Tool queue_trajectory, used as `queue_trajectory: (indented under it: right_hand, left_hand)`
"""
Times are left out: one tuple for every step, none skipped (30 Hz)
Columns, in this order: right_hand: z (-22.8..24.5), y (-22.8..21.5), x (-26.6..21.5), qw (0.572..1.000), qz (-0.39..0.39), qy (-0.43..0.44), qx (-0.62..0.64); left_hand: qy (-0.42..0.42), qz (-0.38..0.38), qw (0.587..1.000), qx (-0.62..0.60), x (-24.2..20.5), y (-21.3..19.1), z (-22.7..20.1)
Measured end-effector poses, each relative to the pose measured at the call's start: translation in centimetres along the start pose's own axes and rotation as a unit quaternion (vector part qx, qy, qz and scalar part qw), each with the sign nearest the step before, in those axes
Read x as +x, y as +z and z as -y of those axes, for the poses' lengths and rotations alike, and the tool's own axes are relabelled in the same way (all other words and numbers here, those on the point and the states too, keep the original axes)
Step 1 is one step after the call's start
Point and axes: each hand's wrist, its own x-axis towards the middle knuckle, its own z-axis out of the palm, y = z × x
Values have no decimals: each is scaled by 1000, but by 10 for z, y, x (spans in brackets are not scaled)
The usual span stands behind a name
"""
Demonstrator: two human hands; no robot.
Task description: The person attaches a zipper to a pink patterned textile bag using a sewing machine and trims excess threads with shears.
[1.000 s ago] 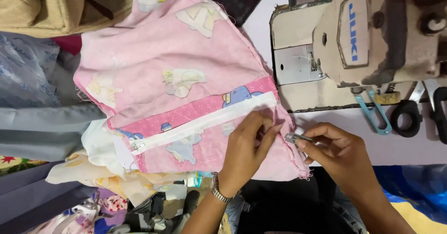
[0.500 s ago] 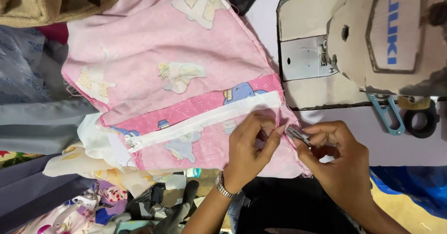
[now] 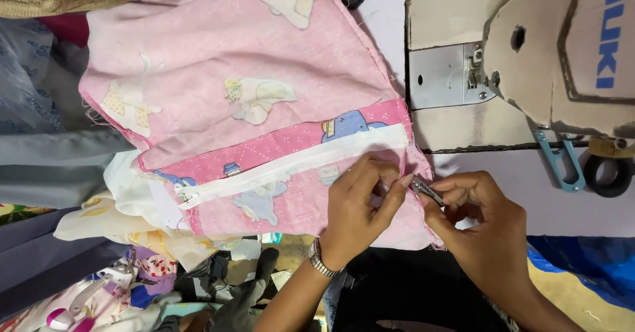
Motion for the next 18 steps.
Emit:
queue_trajectory:
  right_hand:
    - [-1, 0, 0, 1000, 2, -12, -5]
    - [-3, 1, 0, 1000, 3, -23, -10]
    - [-2, 0, -1, 1000, 4, -22, -10]
    - [-1, 0, -1, 1000, 8, -23, -14]
    - [-1, -1, -2, 999, 12, -24, -19]
    - [-1, -1, -2, 999, 13, -23, -19]
    - [-1, -2, -2, 999, 19, -7, -32]
    - [0, -3, -3, 999, 26, 10, -45]
    - [-1, -3, -3, 999, 27, 11, -45]
    - [-1, -3, -4, 998, 26, 4, -55]
    - [-2, -3, -4, 998, 26, -3, -65]
    - [-1, -4, -4, 998, 26, -3, -65]
    - [-1, -4, -4, 998, 23, 5, -65]
    - [-1, -5, -4, 998, 20, 12, -64]
    - [-2, -7, -4, 998, 21, 12, -65]
    - [-2, -9, -4, 999, 5, -1, -45]
    - [-3, -10, -4, 1000, -9, -13, -25]
    - [-3, -13, -4, 1000, -9, -13, -26]
  left_hand:
    - [0, 2, 1000, 6, 0, 0, -1]
    - [0, 5, 1000, 11, 1, -1, -1]
    - [-1, 5, 1000, 11, 0, -1, 0]
    - [-2, 6, 1000, 24, -1, 0, 1]
    - [-3, 7, 999, 37, -2, 0, 2]
    - [-4, 6, 999, 37, -2, 0, 2]
    - [-2, 7, 999, 45, -2, 0, 2]
    - [0, 8, 999, 53, -2, 1, 3]
    - [-1, 8, 999, 53, -2, 1, 3]
    - [2, 10, 998, 58, -2, 1, 3]
    - [4, 10, 998, 64, -2, 1, 4]
    - [4, 10, 998, 64, -4, 1, 5]
    - [13, 13, 996, 85, -5, 1, 7]
    - [23, 15, 994, 107, -6, 2, 9]
    - [23, 15, 994, 106, -8, 1, 14]
    - [54, 48, 985, 158, -10, 0, 20]
    - [86, 80, 971, 209, -13, -1, 26]
    - [85, 80, 971, 209, -4, -6, 20]
